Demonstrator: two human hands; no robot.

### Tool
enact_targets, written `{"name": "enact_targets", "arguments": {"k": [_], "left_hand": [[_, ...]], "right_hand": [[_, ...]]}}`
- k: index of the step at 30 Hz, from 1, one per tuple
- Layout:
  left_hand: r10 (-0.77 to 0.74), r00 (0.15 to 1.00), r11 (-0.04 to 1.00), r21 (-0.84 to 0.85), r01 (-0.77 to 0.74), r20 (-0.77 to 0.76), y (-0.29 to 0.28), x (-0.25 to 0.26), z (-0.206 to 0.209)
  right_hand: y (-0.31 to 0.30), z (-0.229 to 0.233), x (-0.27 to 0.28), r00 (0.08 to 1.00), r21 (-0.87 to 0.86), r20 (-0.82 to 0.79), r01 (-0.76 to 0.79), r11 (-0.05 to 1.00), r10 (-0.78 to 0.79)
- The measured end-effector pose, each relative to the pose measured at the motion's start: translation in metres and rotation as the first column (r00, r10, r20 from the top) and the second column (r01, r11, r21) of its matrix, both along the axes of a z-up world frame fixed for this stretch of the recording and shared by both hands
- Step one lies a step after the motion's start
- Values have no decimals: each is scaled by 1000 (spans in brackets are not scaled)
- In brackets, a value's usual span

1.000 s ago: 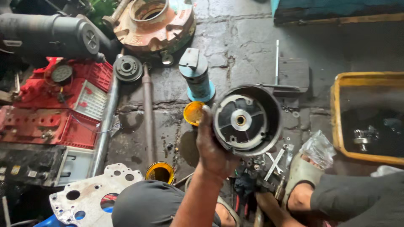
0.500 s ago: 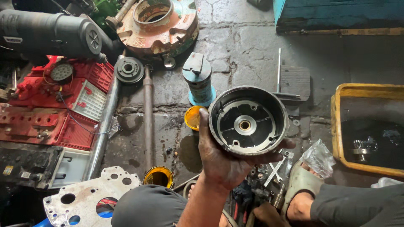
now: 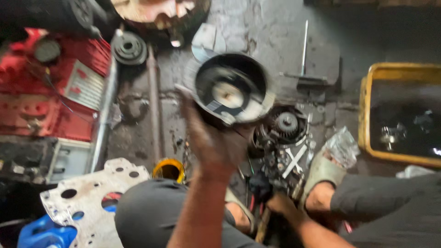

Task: The person sits on the floor and disassembles a cylindrical mechanical part, removing a cover with a hammer and extracting internal components. They then reassemble the part by placing the cover back on and tapping it into place.

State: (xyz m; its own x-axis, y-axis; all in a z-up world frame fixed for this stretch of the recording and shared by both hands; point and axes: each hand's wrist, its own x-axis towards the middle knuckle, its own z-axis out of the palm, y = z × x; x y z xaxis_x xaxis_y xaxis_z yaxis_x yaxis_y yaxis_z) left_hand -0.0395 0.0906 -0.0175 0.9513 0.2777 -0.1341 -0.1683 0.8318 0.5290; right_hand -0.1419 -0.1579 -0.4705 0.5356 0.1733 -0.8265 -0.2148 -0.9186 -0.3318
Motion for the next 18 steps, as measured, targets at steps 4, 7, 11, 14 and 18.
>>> {"name": "enact_targets", "arguments": {"k": [4,7,11,14,18], "left_hand": [[372,903,879,232,-417,216,62,-12,5],[396,824,770,341,-539,405,91,-38,10],[511,721,650,338,-681,469,111,-56,5],[489,695,464,518,-719,526,119,-55,0],[506,660,311,596,-740,556,128,-63,2]], "right_hand": [[46,54,4,999,64,9,-34,997,34],[85,116,11,997,299,27,63,952,-75],[150,159,39,885,471,432,-58,880,-173],[191,177,64,915,535,369,-67,843,-162],[207,204,60,926,457,378,-174,872,-13]]}}
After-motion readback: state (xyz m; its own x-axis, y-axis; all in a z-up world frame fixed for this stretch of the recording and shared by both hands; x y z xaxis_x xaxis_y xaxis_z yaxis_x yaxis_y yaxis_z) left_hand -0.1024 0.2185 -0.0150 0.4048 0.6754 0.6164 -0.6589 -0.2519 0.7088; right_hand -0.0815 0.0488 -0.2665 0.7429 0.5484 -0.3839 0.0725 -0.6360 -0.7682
